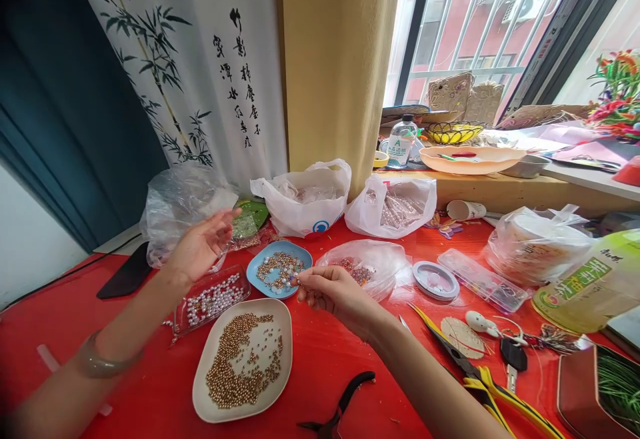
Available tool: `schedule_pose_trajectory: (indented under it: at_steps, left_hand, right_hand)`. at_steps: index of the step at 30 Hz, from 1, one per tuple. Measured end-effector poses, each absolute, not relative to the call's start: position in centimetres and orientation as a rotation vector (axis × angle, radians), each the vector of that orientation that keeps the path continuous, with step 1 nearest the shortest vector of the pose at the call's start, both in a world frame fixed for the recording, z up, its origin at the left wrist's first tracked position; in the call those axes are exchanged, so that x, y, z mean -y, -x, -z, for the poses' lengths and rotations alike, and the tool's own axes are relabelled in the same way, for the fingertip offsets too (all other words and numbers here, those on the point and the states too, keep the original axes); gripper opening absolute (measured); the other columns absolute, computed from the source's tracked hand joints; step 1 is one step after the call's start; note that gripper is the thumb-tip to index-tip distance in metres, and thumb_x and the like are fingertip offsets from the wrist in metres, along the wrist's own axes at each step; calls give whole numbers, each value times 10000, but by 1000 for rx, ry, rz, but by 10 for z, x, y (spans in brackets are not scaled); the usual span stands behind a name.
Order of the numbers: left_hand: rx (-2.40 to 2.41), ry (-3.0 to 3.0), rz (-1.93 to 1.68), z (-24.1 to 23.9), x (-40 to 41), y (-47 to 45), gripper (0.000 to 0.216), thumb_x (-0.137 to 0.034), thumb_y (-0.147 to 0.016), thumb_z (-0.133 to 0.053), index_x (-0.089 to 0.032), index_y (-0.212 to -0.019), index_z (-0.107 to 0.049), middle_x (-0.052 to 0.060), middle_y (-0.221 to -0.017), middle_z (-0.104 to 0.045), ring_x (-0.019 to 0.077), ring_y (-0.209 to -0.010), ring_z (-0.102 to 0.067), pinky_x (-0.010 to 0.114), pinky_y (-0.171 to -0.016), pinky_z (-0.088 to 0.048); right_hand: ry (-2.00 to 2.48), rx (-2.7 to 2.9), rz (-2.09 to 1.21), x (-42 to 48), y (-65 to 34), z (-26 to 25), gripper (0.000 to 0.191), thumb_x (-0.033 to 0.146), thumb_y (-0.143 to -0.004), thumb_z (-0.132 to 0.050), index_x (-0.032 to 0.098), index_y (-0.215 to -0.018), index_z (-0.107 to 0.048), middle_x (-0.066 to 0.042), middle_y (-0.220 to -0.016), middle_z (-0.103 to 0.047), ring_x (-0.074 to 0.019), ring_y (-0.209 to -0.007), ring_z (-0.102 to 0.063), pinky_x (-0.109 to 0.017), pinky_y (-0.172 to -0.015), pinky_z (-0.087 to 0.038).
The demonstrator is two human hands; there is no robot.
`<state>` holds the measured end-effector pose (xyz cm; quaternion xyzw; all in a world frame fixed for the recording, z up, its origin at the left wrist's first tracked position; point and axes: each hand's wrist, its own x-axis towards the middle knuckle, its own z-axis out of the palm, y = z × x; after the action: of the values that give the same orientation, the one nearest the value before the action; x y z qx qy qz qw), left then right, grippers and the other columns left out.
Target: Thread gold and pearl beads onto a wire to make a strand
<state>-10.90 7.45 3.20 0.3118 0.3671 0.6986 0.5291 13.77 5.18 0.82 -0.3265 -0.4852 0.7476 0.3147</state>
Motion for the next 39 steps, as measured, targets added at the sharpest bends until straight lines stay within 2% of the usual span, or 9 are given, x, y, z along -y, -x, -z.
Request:
schedule_pose_trajectory:
  at_steps: [3, 8, 14, 20, 26, 30, 34, 36, 39]
  left_hand:
    - [-942, -885, -1381, -25, -61, 84, 260, -85, -667, -638, -131, -922, -617, 80, -1010, -622, 62, -618, -575, 154, -575, -496]
    - [-974, -1093, -1043, -20, -38, 47, 242, -209, -641, -684, -145, -873, -659, 56, -871, -657, 82, -633, -569, 171, -591, -462]
    - [-1053, -1204, -1081, -23, -29, 40, 170, -278, -601, -700, -142, -699, -673, 40, -752, -654, 125, -646, -566, 219, -605, -451]
    - [-1089, -1326, -1059, -21, -31, 41, 149, -286, -632, -667, -143, -673, -655, 30, -708, -617, 125, -635, -532, 227, -595, -431]
    - [-1134, -1475, -1030, -16, -31, 41, 91, -236, -647, -651, -148, -651, -631, 1, -653, -571, 111, -618, -497, 212, -601, -397]
    - [-1144, -1295, -999, -13, -28, 38, 169, -315, -662, -637, -155, -718, -640, 10, -694, -588, 106, -574, -493, 203, -535, -399]
    - [-1207, -1211, -981, -8, -24, 29, 213, -331, -570, -702, -159, -685, -652, 22, -691, -607, 127, -602, -512, 196, -520, -409]
    - [-1218, -1250, -938, -4, -24, 24, 209, -346, -559, -701, -167, -656, -653, 21, -664, -611, 130, -594, -512, 194, -517, -409]
    - [-1243, -1379, -743, 3, -27, 16, 227, -385, -542, -689, -172, -611, -649, 13, -620, -609, 132, -552, -500, 206, -509, -410]
  right_hand:
    - [838, 1288, -1949, -51, -137, -9, 198, 296, -672, -666, 116, -754, -656, -1, -658, -614, -32, -532, -498, -148, -535, -384]
    - [796, 1279, -1940, -48, -135, -8, 206, 259, -654, -687, 121, -806, -671, -18, -715, -642, -45, -600, -534, -154, -588, -401]
    - [781, 1218, -1984, -41, -131, -12, 203, 254, -643, -698, 140, -800, -639, -21, -719, -650, -58, -594, -556, -177, -607, -426]
    - [817, 1303, -1908, -40, -130, -13, 249, 316, -653, -679, 141, -819, -621, -31, -746, -652, -86, -643, -581, -212, -652, -435]
    - [915, 1578, -1705, -43, -127, -10, 235, 343, -705, -599, 122, -785, -609, -27, -680, -648, -97, -595, -578, -228, -605, -438]
    - [1036, 1737, -1489, -41, -137, -4, 120, 258, -727, -526, 146, -728, -567, -7, -628, -631, -122, -592, -599, -248, -592, -465]
    - [1202, 1785, -1267, -22, -162, 8, 63, 151, -687, -518, 160, -701, -579, -4, -602, -622, -141, -580, -593, -242, -552, -444]
    - [1292, 1802, -1145, -5, -176, 12, 75, 151, -678, -539, 160, -708, -607, -28, -645, -640, -169, -621, -595, -268, -579, -434]
    - [1406, 1819, -889, 25, -198, 16, 151, 208, -700, -570, 176, -831, -637, -66, -847, -662, -216, -805, -584, -318, -721, -414]
